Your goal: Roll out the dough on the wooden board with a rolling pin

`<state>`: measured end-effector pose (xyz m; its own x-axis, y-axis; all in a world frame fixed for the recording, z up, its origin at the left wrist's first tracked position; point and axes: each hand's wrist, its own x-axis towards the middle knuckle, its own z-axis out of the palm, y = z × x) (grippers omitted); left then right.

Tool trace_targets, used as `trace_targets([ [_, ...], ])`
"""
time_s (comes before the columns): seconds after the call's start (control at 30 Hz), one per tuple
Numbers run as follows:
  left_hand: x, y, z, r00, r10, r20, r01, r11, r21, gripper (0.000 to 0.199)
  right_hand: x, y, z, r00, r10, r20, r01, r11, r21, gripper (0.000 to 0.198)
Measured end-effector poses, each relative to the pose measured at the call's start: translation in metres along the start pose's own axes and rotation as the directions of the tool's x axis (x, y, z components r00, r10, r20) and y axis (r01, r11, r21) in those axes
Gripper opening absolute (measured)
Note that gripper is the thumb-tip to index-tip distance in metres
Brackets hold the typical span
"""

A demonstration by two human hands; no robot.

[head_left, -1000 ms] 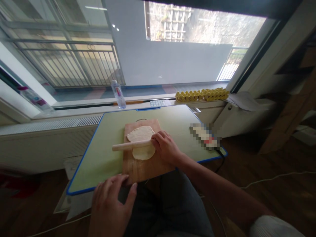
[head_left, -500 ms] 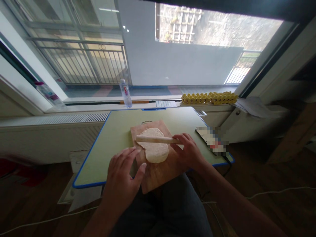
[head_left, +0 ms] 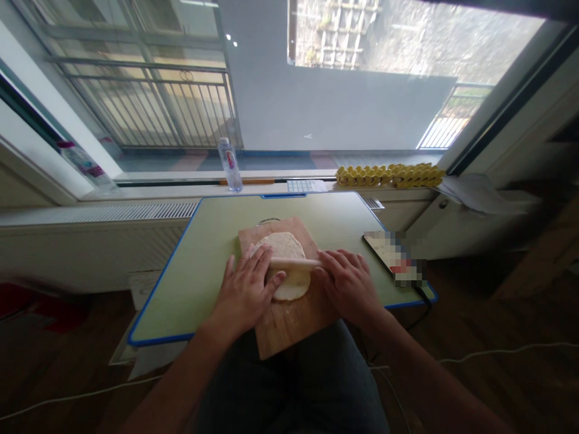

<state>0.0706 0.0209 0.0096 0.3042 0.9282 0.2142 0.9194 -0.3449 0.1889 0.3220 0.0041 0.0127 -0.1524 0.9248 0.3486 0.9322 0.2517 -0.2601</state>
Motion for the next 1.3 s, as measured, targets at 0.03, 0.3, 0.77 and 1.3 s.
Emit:
trace_targets([
  [0.03, 0.007, -0.001, 0.0, 1.0, -0.005, 0.013, 0.005, 1.0, -0.012, 0.07, 0.005, 0.001, 0.001, 1.0, 0.012, 0.006, -0.012, 1.0, -0.02, 0.042],
  [0.3, 0.061, 0.003, -0.002, 0.997, -0.05, 0.058, 0.048, 0.998, 0.027, 0.062, 0.049, 0.002, 0.009, 0.991, 0.136, 0.009, -0.135, 0.989, -0.063, 0.043],
  [0.77, 0.005, 0.013, -0.009, 0.998, 0.038, -0.048, -0.036, 0.998, 0.054, 0.064, -0.011, -0.044, -0.001, 0.991, -0.039, 0.129, 0.043, 0.999, -0.024, 0.068],
  [1.3, 0.051, 0.0, 0.005, 0.996, 0.083, 0.019, -0.084, 0.993, 0.079, 0.066, 0.038, -0.036, 0.009, 0.971, 0.047, 0.235, -0.017, 0.992, -0.125, 0.076],
])
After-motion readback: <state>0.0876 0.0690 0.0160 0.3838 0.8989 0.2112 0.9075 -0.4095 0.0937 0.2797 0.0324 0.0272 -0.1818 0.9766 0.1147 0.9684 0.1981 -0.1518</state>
